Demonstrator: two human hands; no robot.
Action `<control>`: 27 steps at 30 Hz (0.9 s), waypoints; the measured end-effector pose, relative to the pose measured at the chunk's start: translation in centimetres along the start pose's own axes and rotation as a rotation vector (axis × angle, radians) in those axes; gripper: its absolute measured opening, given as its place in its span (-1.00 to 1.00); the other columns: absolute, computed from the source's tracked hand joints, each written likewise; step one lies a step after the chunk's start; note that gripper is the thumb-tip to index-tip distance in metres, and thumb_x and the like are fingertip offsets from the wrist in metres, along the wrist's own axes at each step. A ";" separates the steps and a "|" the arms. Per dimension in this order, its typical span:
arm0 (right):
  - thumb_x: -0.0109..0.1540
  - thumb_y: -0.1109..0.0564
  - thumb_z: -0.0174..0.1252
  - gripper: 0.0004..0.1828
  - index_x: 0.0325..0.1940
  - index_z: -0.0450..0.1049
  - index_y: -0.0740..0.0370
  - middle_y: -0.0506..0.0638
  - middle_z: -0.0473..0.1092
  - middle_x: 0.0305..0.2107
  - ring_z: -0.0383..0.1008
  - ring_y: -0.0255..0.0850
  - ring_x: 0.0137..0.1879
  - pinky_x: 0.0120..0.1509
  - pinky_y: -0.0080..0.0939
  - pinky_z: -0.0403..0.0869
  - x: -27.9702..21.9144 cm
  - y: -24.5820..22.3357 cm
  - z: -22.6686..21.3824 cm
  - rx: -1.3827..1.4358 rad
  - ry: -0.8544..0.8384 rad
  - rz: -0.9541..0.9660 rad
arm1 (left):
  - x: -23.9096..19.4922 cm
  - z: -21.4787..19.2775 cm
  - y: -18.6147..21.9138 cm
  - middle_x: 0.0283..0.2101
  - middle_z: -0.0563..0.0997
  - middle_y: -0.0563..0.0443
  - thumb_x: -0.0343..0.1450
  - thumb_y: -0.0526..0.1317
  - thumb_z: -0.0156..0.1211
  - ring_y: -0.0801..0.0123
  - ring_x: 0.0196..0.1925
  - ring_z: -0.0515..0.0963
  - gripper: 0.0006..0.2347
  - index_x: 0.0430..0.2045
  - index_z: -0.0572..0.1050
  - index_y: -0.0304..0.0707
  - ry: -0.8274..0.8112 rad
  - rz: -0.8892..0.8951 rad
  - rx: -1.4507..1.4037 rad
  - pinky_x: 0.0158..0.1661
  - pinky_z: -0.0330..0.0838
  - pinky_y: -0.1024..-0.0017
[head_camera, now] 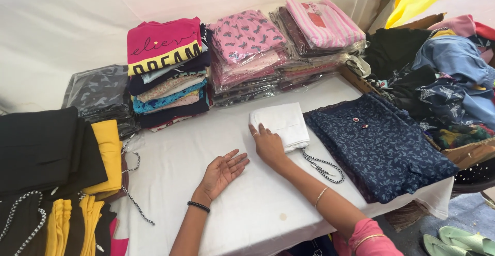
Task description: The person folds a pair of dark blue patterned shorts on a white table, then folds a pair of white shorts with a drawstring. The person arranges the drawstring on the folded white shorts before placing them on a stack.
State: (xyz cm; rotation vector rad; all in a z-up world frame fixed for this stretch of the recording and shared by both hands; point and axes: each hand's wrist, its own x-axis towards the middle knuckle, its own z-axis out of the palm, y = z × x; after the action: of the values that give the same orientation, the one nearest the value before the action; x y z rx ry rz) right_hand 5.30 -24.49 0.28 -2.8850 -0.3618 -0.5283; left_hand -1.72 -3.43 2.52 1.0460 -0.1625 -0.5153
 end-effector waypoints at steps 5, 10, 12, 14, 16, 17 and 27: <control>0.18 0.31 0.10 -0.29 0.44 0.22 0.14 0.19 0.31 0.37 0.59 0.06 -0.04 0.01 -0.02 0.56 -2.5 -2.6 -6.8 0.438 0.075 -0.291 | -0.5 2.5 0.3 0.32 0.38 -0.31 0.50 0.12 -0.12 0.06 0.37 0.41 -0.38 0.34 0.08 -0.38 0.097 -0.073 -0.154 0.28 0.38 0.24; 0.18 0.23 0.24 -0.24 0.47 0.22 0.27 0.23 0.47 0.07 0.54 0.15 0.09 0.21 0.07 0.49 -4.6 -5.9 -4.2 0.602 0.029 -0.490 | 0.4 -1.5 -1.4 0.14 0.45 -0.18 0.48 0.04 -0.07 0.14 0.22 0.47 -0.55 0.18 0.28 -0.22 0.116 0.048 -0.154 0.22 0.45 0.10; 0.19 0.24 0.24 -0.24 0.47 0.19 0.38 0.27 0.45 0.07 0.52 0.18 0.09 0.25 0.09 0.45 -5.4 -6.1 -5.3 0.701 0.156 -0.583 | 1.7 -5.9 -3.6 0.09 0.45 -0.10 0.47 -0.05 0.01 0.20 0.20 0.47 -0.64 0.12 0.30 -0.15 0.206 0.082 -0.263 0.20 0.46 0.04; 0.31 -0.02 0.16 -0.47 0.33 0.43 0.26 0.23 0.52 0.08 0.53 0.09 0.18 0.27 -0.03 0.45 -5.8 -5.7 -7.0 0.839 0.138 -0.539 | 3.7 -10.2 -5.5 0.12 0.45 -0.26 0.67 -0.14 0.03 0.02 0.13 0.44 -0.67 0.21 0.32 -0.47 -0.236 0.310 -0.624 0.01 0.39 0.11; 0.38 -0.19 -0.05 -0.40 0.25 0.51 0.32 0.23 0.57 -0.02 0.59 0.03 0.13 0.26 -0.06 0.51 -5.2 -4.7 -4.1 1.161 -0.075 -0.302 | 2.0 -6.2 -2.5 0.09 0.48 -0.21 0.52 -0.17 0.04 0.06 0.13 0.48 -0.65 0.11 0.35 -0.46 -0.006 0.329 -0.576 0.09 0.40 0.13; 0.44 -0.36 -0.27 -0.19 0.17 0.59 0.38 0.23 0.63 -0.12 0.65 -0.03 0.08 0.24 -0.08 0.56 -4.9 -4.4 -2.7 1.462 -0.310 -0.048 | 0.9 -4.2 -1.0 0.06 0.52 -0.17 0.36 -0.20 0.05 0.09 0.13 0.51 -0.63 0.02 0.39 -0.46 0.229 0.349 -0.526 0.17 0.41 0.16; 0.32 -0.42 -0.43 -0.15 0.35 0.21 0.32 0.18 0.36 0.14 0.41 -0.06 0.22 0.22 0.00 0.40 -4.1 -2.8 -11.2 2.075 -0.764 0.550 | -2.2 4.2 0.7 0.33 0.50 -0.13 0.31 -0.35 0.36 0.12 0.43 0.42 -0.47 0.23 0.42 -0.28 -0.074 0.553 1.116 0.40 0.23 0.22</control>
State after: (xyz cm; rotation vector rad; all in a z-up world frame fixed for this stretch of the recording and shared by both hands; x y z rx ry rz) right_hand -2.76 -25.13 9.47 -0.8666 -0.0282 0.7234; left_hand -4.97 -5.41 5.50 1.9707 -0.8444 0.1009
